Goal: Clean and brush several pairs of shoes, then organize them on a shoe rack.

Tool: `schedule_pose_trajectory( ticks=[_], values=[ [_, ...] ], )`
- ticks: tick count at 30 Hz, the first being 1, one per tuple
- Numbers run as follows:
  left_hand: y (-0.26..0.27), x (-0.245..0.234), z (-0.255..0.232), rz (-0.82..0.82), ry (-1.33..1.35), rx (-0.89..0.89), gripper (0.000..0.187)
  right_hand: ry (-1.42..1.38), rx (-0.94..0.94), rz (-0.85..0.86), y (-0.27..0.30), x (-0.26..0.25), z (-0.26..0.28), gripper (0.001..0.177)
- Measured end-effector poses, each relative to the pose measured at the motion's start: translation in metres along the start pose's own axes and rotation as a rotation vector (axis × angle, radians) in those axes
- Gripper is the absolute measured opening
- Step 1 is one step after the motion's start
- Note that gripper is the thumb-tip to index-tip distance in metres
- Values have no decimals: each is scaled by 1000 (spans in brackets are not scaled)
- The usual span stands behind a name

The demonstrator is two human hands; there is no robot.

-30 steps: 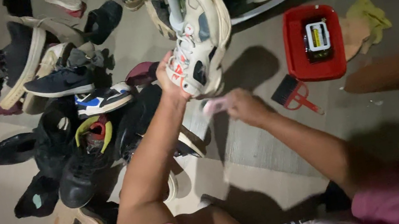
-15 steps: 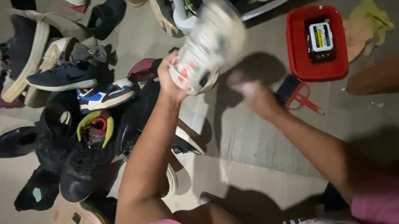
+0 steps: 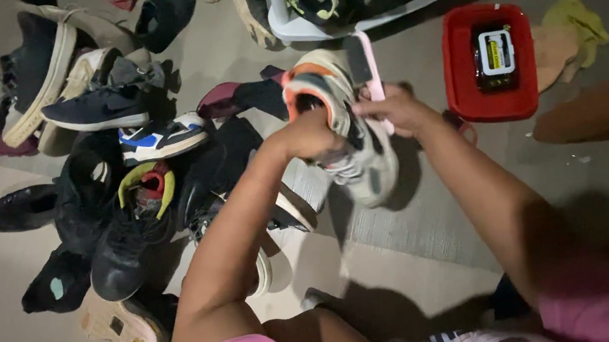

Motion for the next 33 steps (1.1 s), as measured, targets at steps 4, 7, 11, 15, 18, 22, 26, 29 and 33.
schedule_pose_trajectory(
  ticks=[4, 7, 11, 15, 18, 22, 26, 29, 33],
  values=[
    [3, -11, 17, -161, 233, 37, 44, 110, -67, -37, 19, 21, -11, 29],
    [-11, -4, 44, -203, 421, 144, 49, 374, 58, -210, 47, 66, 17, 26],
    [-33, 5, 80, -174, 498, 205, 45, 1062, 310, -410, 67, 103, 24, 29],
    [2, 5, 26, -137, 262, -34, 56, 1407, 71, -606, 45, 64, 5, 29],
    [-6, 19, 24, 41, 152, -100, 50, 1357, 151, -620, 26, 41, 47, 27],
    [-35, 35, 54, -151, -137, 493, 76, 1322, 236, -638, 46, 50, 84, 36],
    [-16, 26, 21, -153, -427, 93, 61, 1339, 279, -575, 58, 41, 78, 33],
    [6, 20, -8, -9, -608, -128, 50, 1331, 443, -475, 63, 4, 78, 31],
    [-28, 45, 25, -70, -778, -93, 42, 1253, 564, -319, 75, 17, 106, 30]
  ],
)
Point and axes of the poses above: each hand's wrist, its own y-axis away from the middle knuckle, its own x-axis out of the palm, z = x × y, the point moved 4 cm from there along -y, towards the middle knuckle, and after that the axes turned 10 degrees about z, right-handed, at the moved point
